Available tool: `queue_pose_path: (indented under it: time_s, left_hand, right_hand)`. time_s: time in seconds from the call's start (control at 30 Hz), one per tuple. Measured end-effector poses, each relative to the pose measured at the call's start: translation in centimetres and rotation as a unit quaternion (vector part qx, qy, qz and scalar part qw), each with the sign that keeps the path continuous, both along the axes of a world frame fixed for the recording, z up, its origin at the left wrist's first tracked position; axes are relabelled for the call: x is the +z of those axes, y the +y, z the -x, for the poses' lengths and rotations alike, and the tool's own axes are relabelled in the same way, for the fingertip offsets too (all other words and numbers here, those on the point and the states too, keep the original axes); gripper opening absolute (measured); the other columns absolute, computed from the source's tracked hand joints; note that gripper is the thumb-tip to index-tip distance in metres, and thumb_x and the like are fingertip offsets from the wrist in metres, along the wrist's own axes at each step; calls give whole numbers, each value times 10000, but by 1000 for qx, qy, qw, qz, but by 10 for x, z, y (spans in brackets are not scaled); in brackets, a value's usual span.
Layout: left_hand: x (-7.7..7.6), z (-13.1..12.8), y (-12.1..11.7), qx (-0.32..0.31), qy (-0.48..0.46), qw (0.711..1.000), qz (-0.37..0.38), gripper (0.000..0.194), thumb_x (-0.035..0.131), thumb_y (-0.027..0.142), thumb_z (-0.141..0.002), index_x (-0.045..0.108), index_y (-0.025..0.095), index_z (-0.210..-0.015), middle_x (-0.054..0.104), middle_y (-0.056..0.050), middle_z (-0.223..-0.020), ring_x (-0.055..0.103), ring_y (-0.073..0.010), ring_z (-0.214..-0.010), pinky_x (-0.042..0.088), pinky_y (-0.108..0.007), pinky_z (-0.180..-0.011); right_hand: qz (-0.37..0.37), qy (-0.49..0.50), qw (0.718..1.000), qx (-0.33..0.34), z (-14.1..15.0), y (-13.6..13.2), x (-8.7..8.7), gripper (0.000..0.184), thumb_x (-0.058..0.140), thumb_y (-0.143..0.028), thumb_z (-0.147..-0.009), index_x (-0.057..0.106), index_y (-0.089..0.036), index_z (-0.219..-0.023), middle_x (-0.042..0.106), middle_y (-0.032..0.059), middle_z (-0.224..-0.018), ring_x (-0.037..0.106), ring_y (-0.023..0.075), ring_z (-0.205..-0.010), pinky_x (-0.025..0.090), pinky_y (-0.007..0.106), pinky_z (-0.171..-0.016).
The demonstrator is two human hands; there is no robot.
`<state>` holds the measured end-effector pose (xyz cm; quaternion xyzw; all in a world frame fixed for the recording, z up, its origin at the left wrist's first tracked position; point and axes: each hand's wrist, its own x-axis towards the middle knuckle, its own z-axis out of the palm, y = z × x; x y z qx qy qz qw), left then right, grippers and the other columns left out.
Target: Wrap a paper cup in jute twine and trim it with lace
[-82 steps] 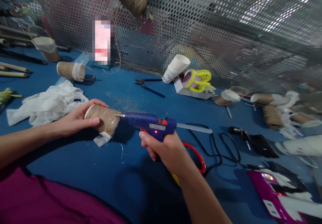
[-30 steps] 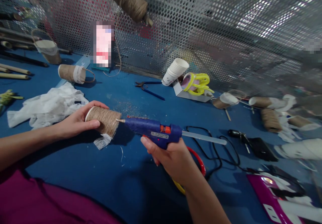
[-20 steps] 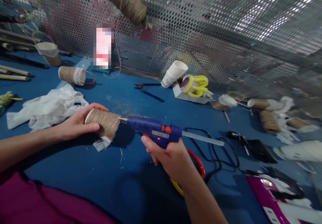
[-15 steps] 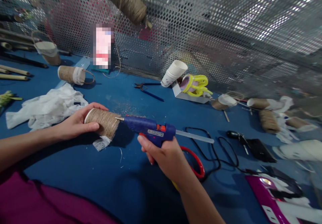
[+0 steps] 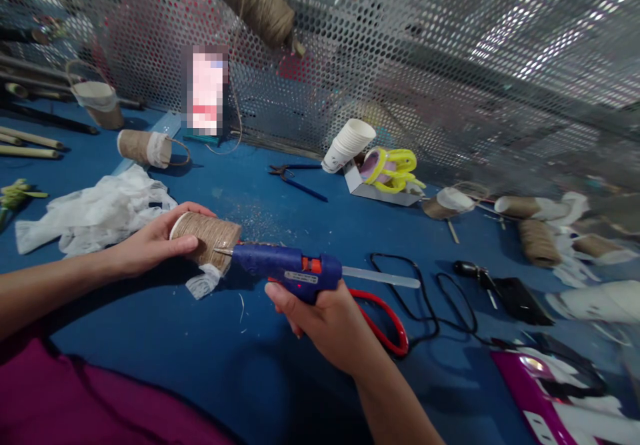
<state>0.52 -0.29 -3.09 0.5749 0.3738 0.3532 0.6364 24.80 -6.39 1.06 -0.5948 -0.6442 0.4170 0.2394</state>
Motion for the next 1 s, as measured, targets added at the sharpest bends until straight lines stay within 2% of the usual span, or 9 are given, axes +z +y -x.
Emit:
queue_pose_path:
  time_s: [0.2,0.33,0.67,0.8,1.0]
  left_hand:
    - [0,2,-1,-24,-1,1000,-9,436,638,390,-700,449,193,-1040,553,-19,-888,556,-150,-775,469,-258,-670]
    - [0,2,-2,-31,-14,999,-3,457,652,372,-687,435,197,-1049,546,-9,-879,548,-140,-763,466,-248,-659]
    - [1,-1,-1,0,-7,1000,2,405,622,409,-715,457,182,-1006,547,-13,-876,537,-135,-759,444,-256,-675]
    - [2,-1,-1,5,11,1000,-6,409,600,446,-717,466,179,-996,550,-17,-864,533,-139,-739,438,-251,-637]
    - [2,0,0,0,9,1000,-11,405,599,441,-724,455,179,-998,539,-5,-822,520,-118,-682,432,-229,-593]
  right_hand:
    - [14,50,998,-28,-3,10,-5,331,547,-429,-782,527,-182,-562,434,-55,-376,413,82,-354,357,235,-400]
    - [26,67,997,-22,-3,13,-4,324,547,-432,-787,523,-178,-587,441,-63,-369,405,71,-349,345,224,-405]
    - [4,-2,1000,-6,0,-1,1,325,530,-408,-783,549,-173,-559,450,-37,-408,439,83,-398,380,219,-417]
    - [5,5,1000,30,-1,2,0,290,538,-400,-774,528,-183,-582,468,-39,-440,450,77,-392,397,201,-395]
    - [-7,0,1000,24,0,1,1,288,543,-405,-773,535,-181,-594,462,-43,-433,455,77,-392,399,196,-389]
